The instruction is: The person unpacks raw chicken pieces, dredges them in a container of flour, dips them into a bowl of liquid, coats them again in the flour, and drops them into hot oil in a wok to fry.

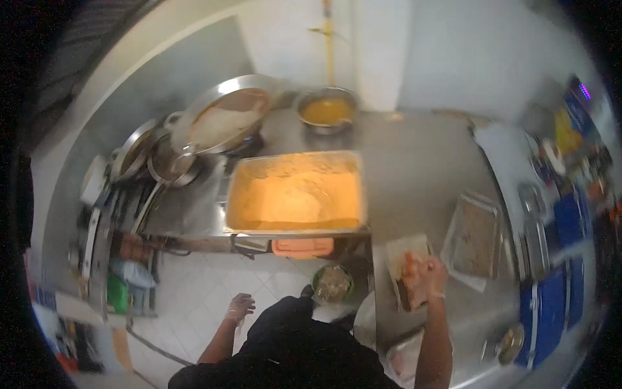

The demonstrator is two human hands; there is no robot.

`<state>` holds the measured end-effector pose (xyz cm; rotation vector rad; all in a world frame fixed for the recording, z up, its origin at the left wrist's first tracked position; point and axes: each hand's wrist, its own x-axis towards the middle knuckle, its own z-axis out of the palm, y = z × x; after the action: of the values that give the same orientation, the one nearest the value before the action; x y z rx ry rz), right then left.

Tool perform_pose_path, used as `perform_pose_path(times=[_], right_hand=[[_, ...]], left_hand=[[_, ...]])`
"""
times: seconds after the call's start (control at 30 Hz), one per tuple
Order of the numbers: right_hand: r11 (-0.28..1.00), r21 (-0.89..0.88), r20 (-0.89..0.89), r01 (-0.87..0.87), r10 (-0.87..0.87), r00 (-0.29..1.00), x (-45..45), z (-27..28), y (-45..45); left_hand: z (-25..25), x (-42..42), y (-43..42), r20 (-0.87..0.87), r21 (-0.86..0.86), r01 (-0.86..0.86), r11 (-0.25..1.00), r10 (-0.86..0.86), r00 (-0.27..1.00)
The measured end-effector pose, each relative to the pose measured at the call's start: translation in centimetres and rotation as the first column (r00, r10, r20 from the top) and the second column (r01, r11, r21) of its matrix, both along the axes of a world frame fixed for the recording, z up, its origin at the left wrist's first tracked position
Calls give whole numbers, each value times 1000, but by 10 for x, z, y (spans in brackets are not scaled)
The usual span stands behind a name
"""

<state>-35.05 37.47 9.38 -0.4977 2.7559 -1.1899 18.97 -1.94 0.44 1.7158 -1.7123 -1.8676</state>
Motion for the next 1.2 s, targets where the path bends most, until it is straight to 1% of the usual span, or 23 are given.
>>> perform_pose_path(times=[0.03, 0.07, 0.1, 0.17, 0.2, 0.27, 0.33, 0.4, 0.47, 0.5, 0.53, 0.57, 0.6, 0.67, 0.77, 0.83, 0.9, 0.93, 1.0, 1.07, 1.1, 1.17, 1.2], right_hand=[[961, -248, 57, 122, -112, 992, 9, 9, -3], [946, -275, 87, 173, -155, 984, 12, 17, -2], [928, -300, 113, 221, -195, 974, 13, 24, -1], [965, -192, 8, 177, -179, 984, 14, 63, -4], [926, -335, 81, 174, -155, 985, 16, 81, -10], [777, -610, 188, 155, -48, 981, 24, 116, -37], [713, -693, -103, -105, 47, 994, 34, 165, -78], [742, -639, -177, -201, 112, 978, 60, 236, -121], [772, -518, -404, -369, 159, 901, 77, 291, -165], [773, -503, -467, -388, 135, 874, 90, 318, -194], [774, -486, -520, -405, 116, 846, 99, 335, -218], [778, -458, -572, -431, 114, 813, 102, 345, -242], [783, -430, -593, -449, 130, 795, 102, 349, -261], [787, -392, -633, -477, 146, 760, 97, 352, -296], [786, -350, -636, -510, 200, 745, 85, 344, -341], [788, -330, -608, -520, 244, 755, 83, 335, -364], [799, -317, -553, -512, 283, 784, 80, 323, -378], [805, -313, -508, -504, 306, 805, 78, 313, -386], [822, -311, -359, -477, 363, 860, 71, 288, -403], [855, -301, -53, -421, 426, 903, 57, 247, -428], [873, -287, 118, -395, 441, 889, 51, 225, -438], [905, -237, 83, -352, 380, 921, 44, 142, -448], [906, -300, 152, -297, 353, 923, 43, 106, -451]], left_hand=[[4, -6, -3, -36, 7, -21, 1000, 21, 999], [9, -15, -7, -74, 18, -40, 999, 42, 996], [14, -28, -12, -56, 26, -32, 999, 33, 998], [30, -61, -15, -92, 11, 62, 998, -61, 994], [41, -78, -19, -117, -2, 93, 996, -93, 989], [67, -121, -27, -191, 9, 210, 978, -205, 960], [99, -168, -34, -258, 18, 290, 957, -276, 926], [128, -205, -46, -340, 42, 350, 936, -316, 886], [149, -231, -65, -405, 54, 395, 917, -342, 848], [155, -240, -76, -429, 57, 408, 911, -347, 834], [163, -247, -85, -449, 66, 417, 907, -346, 824], [178, -252, -94, -448, 74, 419, 905, -345, 825], [181, -249, -105, -459, 114, 419, 901, -326, 827], [186, -255, -135, -508, 154, 422, 893, -295, 809], [198, -257, -169, -510, 180, 418, 890, -279, 814], [203, -259, -184, -498, 205, 398, 894, -254, 829], [203, -262, -192, -499, 170, 406, 898, -276, 821], [203, -267, -194, -460, 197, 386, 901, -262, 848], [200, -273, -194, -407, 250, 345, 905, -225, 885], [185, -277, -193, -391, 291, 308, 906, -181, 902], [176, -278, -192, -418, 260, 309, 915, -182, 890], [169, -282, -187, -429, 192, 311, 931, -206, 880], [170, -284, -183, -436, 160, 326, 932, -229, 870]])
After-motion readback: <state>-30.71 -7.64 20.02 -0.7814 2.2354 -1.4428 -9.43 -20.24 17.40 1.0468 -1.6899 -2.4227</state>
